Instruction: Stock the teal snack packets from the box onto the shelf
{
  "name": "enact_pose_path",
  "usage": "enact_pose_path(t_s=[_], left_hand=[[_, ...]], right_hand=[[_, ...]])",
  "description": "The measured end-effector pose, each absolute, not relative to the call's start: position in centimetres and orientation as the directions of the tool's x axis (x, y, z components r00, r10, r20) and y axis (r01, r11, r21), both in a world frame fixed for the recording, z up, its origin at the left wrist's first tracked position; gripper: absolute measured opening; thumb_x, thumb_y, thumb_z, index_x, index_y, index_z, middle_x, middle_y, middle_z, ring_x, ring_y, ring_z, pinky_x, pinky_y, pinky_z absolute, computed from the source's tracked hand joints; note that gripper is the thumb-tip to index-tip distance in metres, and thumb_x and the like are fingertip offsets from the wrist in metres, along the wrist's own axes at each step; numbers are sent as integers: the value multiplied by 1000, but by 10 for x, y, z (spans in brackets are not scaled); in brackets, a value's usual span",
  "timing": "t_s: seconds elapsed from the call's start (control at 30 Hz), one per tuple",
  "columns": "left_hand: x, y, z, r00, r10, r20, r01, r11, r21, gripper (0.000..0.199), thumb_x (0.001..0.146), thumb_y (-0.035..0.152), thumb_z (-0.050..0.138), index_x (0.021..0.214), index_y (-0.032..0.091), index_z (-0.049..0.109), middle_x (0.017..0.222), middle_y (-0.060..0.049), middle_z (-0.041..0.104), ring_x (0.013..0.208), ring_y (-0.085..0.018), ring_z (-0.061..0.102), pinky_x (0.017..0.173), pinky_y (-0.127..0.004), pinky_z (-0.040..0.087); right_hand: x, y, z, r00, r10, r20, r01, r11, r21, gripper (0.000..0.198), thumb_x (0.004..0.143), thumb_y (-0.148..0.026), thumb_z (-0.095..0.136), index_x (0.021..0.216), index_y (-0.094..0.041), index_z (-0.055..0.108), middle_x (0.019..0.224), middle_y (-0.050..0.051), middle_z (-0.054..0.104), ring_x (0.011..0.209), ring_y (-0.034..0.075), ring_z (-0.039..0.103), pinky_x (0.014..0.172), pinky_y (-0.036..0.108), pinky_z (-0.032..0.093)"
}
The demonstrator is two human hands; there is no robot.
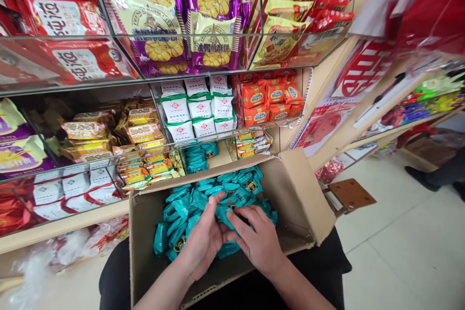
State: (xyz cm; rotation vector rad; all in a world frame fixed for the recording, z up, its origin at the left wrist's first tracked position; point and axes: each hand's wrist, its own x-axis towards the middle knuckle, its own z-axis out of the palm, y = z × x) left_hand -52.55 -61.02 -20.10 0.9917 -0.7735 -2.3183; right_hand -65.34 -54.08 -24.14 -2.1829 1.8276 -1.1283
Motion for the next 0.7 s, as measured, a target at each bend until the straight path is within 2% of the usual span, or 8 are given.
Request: enact_pose_path(t_s=[0.1,0.17,0.27,0.33,0.43,0.57,0.63,0.7], left_hand=[[-524,-614,-200,-550,-708,-443,309,-665,679,46,78,29,52,122,27,39,99,-4,61,81,-15,58,63,-23,45],[-523,-615,-201,-549,-717,-430,331,-659,675,48,77,25,53,123,26,39,103,-6,60,89,-16,57,69,-25,45],[-524,-615,-202,-566,-723,-396,326,-638,698,49,76,23,55,123,28,38,108,-4,59,91,-16,56,72,-25,44],[-525,-612,-202,-552,-734,-396,307,-621,722,51,75,23,57,122,31,39,104,-2,60,86,-13,57,71,-23,44],[-529,-603,-204,-488,-757,-435,273,-606,747,53,70,23,62,117,34,40,93,2,61,80,-10,57,67,-20,44],[-533,-598,-206,-509,-713,-483,136,-620,773,33,70,27,62,99,25,47,100,-1,56,92,-15,55,73,-27,48],[-533,-609,-202,-487,-764,-424,46,-507,861,30,69,30,62,93,23,45,96,-1,56,87,-17,57,66,-28,50],[-532,-632,-195,-435,-862,-259,-39,-269,962,32,68,33,61,91,23,42,86,1,55,74,-16,58,57,-26,50]], right_hand=[[-645,-537,-241,-178,-865,470,-660,-249,-709,35,82,-42,45,111,-24,51,115,10,47,106,25,43,86,41,39],[-639,-538,-242,-401,-855,329,-419,-148,-896,36,83,-39,43,114,-23,44,117,11,45,104,24,46,80,38,44],[-637,-545,-244,-472,-881,22,-2,-24,-1000,40,77,-41,50,111,-21,42,93,8,56,74,18,57,59,30,49],[-639,-550,-245,-452,-885,-113,141,54,-989,34,71,-41,57,97,-20,49,72,2,56,56,14,53,50,27,47],[-642,-553,-246,-498,-847,-186,200,97,-975,25,67,-40,61,79,-19,52,60,-2,52,49,12,49,48,26,46],[-644,-548,-245,-515,-847,-133,182,43,-982,25,67,-40,62,76,-19,52,67,0,55,58,14,52,53,26,46],[-649,-544,-244,-470,-876,-111,166,36,-985,24,69,-39,59,79,-18,53,68,1,55,60,14,53,54,25,45],[-658,-540,-243,-447,-890,-86,109,41,-993,21,73,-38,56,79,-18,54,67,1,55,59,13,51,54,25,43]])
